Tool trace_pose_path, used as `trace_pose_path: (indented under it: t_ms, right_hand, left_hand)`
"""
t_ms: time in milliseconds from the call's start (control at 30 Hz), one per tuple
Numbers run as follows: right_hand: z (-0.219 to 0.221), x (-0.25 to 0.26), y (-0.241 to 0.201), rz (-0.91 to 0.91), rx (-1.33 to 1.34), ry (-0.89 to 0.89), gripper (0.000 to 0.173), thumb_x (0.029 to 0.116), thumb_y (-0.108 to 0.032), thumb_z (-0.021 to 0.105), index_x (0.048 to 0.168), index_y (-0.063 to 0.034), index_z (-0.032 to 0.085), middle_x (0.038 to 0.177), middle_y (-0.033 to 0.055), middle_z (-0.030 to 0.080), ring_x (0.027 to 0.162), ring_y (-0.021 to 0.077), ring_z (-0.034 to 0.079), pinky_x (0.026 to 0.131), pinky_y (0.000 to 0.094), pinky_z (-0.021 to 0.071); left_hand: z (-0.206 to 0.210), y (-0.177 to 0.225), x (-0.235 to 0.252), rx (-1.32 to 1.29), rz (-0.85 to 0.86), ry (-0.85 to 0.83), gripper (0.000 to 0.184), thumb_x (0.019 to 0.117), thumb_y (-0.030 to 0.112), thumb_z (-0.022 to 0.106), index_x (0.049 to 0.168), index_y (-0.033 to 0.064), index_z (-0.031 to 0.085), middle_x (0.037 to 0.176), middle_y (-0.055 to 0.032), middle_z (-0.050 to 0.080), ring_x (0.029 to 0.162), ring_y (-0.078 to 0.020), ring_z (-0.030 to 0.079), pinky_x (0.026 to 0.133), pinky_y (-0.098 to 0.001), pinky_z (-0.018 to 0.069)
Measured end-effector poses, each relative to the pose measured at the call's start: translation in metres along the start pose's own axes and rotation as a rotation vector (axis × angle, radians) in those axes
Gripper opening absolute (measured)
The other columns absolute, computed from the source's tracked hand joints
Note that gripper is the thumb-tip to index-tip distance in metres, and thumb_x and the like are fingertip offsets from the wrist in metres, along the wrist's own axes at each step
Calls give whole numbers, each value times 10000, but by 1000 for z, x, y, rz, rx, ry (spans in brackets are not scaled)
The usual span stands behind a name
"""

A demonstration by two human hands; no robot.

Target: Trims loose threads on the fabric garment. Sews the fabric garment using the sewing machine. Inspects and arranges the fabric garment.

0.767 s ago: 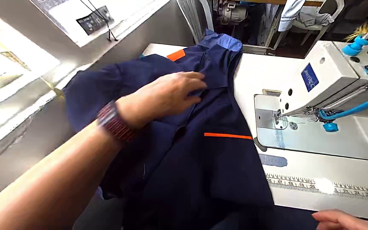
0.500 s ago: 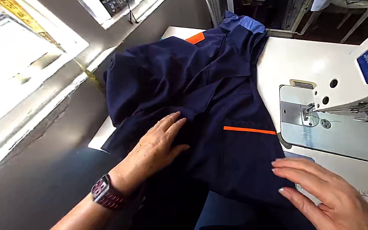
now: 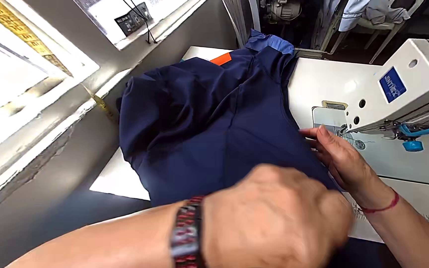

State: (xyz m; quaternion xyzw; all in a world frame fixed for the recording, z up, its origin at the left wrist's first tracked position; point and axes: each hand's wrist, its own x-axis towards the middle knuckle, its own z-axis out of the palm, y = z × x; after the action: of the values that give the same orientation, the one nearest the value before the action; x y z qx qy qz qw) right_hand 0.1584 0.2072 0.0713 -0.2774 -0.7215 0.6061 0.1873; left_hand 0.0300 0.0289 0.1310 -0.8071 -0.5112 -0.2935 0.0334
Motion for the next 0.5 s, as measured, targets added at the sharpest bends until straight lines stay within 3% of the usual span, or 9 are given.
trace_pose_path:
  t_ms: [67,100,167,200,267,333,367,433,500]
  right_hand:
    - [0,12,-3,186,63,103,380,1064,-418,506,1168,-83,653,923,35,727,809,108,709,723,305,594]
    - [0,16,1,241,77,131,290,1031,-291,610,1183,-46,642,914,72,724,791,132,707,723,316,592]
    - [-4,17,10,276,61,118,272,976,-87,674,1218,3,590,919,94,717,783,126,702,729,294,585]
    - [-5,15,13,271,19,113,256,966,-55,676,1201,11,599,877,75,709,735,96,672,685,265,556]
    - [-5,11,23,215,-102,123,188,933,-36,707,1107,-2,642,796,43,704,638,65,606,583,239,490]
    - [-3,2,28,150,-277,85,185,931,-44,722,1105,2,678,846,80,723,727,137,669,685,336,552]
    - [-2,-5,30,99,-360,69,158,927,-50,725,1077,-9,698,837,77,724,734,147,679,705,355,562]
    - [-2,-24,38,3,-463,35,105,927,-75,701,1024,-45,726,827,57,721,736,131,689,708,338,572]
    - [-6,-47,48,-58,-490,10,129,908,-115,637,985,-78,734,806,26,723,709,74,680,672,261,564]
  left_hand:
    - [51,19,17,-221,240,-302,212,1021,27,488,1105,30,682,954,-127,712,919,-288,714,770,-408,580]
    - [66,16,23,-268,332,-417,246,1001,17,507,1162,25,693,1078,-150,721,1047,-309,704,883,-437,562]
    - [73,-12,40,-343,370,-379,146,944,57,624,993,42,762,988,-111,747,988,-261,718,868,-437,557]
    - [68,-37,49,-344,320,-291,124,934,73,653,928,20,765,924,-108,749,937,-242,728,838,-420,569]
    - [56,-99,54,-210,118,-95,165,933,109,668,971,-21,762,963,-149,755,962,-264,733,861,-428,582]
    - [54,-156,34,43,-218,-98,425,991,316,629,1262,-6,686,1289,-215,675,1246,-378,626,1038,-559,491]
    - [56,-173,19,130,-413,-179,617,997,474,587,1441,45,571,1484,-238,533,1412,-452,456,1113,-669,357]
    - [67,-177,-10,230,-654,-284,880,932,731,475,1596,159,390,1647,-262,279,1509,-563,187,1090,-839,129]
    - [70,-146,-20,287,-715,-374,1011,842,869,421,1613,219,359,1658,-283,227,1496,-602,163,1050,-871,146]
